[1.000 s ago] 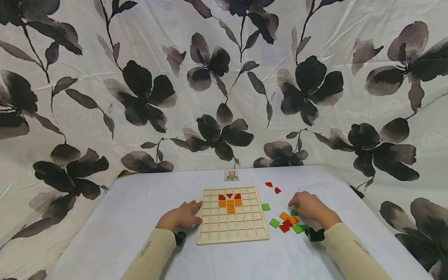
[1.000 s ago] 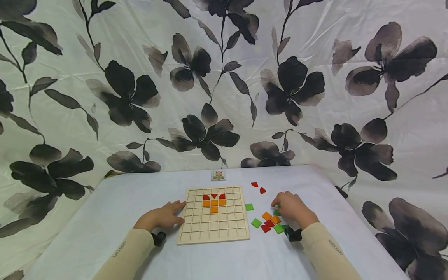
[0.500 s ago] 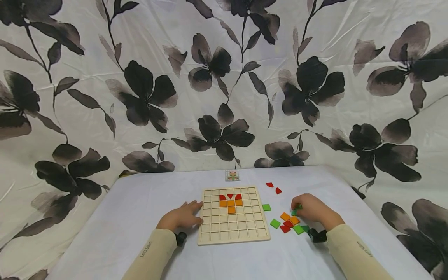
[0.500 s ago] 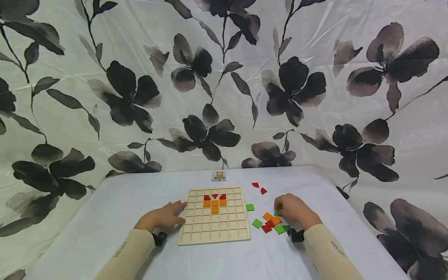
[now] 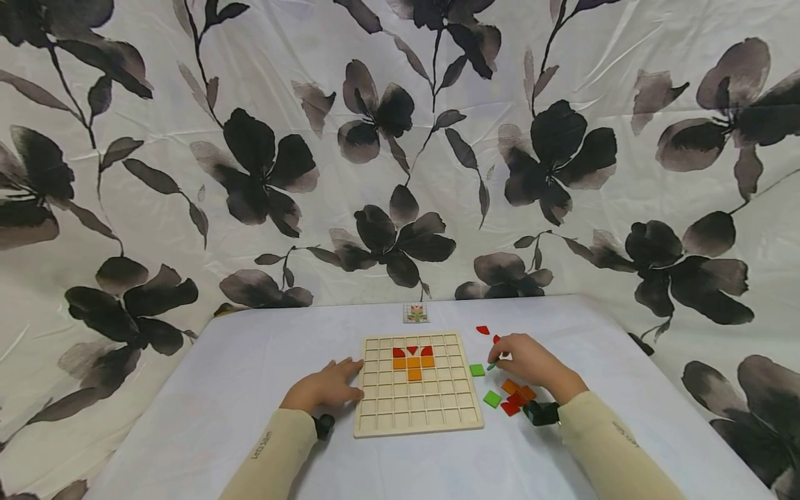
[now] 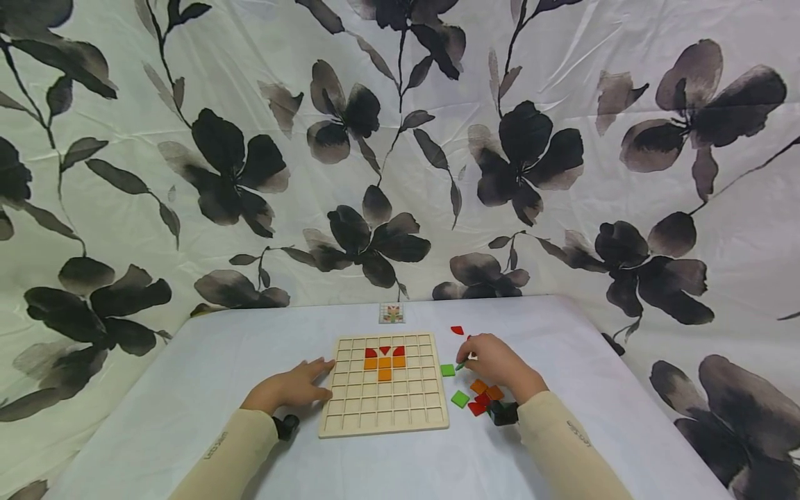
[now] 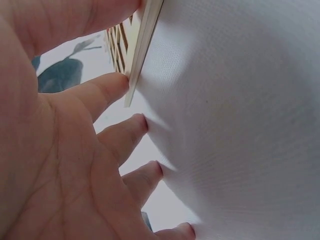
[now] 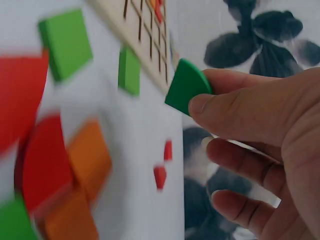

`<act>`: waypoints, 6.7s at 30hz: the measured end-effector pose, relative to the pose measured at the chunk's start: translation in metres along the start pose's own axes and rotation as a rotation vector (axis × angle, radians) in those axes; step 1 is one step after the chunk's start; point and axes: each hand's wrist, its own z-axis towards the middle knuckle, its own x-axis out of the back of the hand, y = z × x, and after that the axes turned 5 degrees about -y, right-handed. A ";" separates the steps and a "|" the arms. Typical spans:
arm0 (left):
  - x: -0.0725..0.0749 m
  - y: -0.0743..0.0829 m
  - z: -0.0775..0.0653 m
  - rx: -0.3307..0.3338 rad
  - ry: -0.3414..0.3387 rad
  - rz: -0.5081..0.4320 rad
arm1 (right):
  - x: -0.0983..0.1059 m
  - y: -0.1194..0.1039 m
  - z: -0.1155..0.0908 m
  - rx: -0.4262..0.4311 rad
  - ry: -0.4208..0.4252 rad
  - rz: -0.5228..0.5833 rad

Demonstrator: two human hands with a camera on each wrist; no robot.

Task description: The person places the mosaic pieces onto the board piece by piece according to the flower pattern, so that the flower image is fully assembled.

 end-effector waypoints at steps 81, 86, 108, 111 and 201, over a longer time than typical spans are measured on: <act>-0.002 -0.002 0.006 0.022 0.004 0.064 | 0.009 0.009 -0.009 -0.128 -0.210 -0.003; -0.002 -0.001 0.006 0.026 0.004 0.064 | 0.014 0.019 -0.025 -0.156 -0.229 0.001; -0.002 0.000 0.002 0.015 0.015 0.054 | 0.013 0.039 -0.066 -0.200 -0.273 -0.004; -0.003 0.000 0.003 0.018 0.016 0.053 | 0.013 0.038 -0.065 -0.202 -0.266 -0.021; -0.003 -0.001 0.002 0.026 0.015 0.030 | -0.082 -0.127 0.081 0.181 0.021 -0.209</act>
